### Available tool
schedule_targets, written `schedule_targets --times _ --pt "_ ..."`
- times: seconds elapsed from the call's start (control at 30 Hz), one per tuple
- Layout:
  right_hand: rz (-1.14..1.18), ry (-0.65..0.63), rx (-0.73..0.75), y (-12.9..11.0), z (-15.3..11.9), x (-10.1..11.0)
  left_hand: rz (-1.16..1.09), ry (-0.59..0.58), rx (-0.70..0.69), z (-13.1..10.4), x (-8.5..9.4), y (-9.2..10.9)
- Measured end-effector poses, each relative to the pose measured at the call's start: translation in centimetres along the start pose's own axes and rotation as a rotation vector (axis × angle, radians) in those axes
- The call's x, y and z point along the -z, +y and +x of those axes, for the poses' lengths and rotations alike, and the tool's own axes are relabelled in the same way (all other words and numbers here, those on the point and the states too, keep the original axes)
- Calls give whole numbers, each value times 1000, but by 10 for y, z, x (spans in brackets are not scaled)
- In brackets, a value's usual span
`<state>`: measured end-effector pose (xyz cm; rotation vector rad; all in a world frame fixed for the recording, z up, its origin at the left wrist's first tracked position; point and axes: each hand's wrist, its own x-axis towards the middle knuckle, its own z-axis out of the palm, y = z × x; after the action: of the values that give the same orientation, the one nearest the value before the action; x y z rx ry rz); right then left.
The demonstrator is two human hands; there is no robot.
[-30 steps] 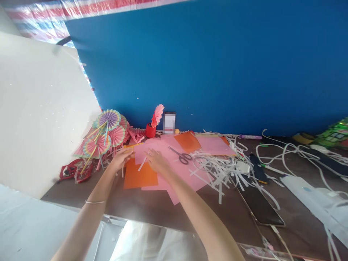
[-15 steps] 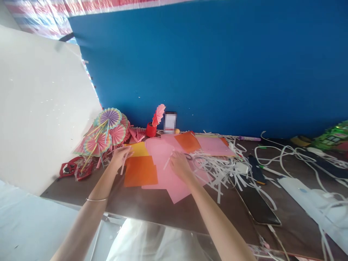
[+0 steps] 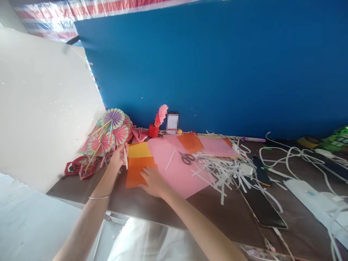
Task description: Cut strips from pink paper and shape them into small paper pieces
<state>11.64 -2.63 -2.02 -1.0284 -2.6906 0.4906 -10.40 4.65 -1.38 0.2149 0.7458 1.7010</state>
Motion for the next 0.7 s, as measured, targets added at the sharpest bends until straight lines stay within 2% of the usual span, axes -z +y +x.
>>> schedule_targets --times 0.13,0.23,0.3,0.4,0.47,0.53,0.6,0.7 --pt "18 47 78 -4 -10 -5 -128 -17 17 0 3 8" --pt "12 99 134 -3 -19 0 -176 -4 -25 1 4 12" --pt "-23 185 131 3 -24 13 -170 33 -56 2 3 12" --pt "-90 406 76 18 -32 43 -153 73 -78 4 0 8" --pt "-176 569 30 29 -38 62 -144 55 -56 4 -2 4" --pt "-251 653 -1 37 -44 72 -124 -4 -23 3 -2 0" --pt "-295 574 -26 40 -50 71 -110 -59 -2 3 -3 -3" --pt "-271 305 -95 41 -59 57 -57 -88 -8 2 -5 -9"
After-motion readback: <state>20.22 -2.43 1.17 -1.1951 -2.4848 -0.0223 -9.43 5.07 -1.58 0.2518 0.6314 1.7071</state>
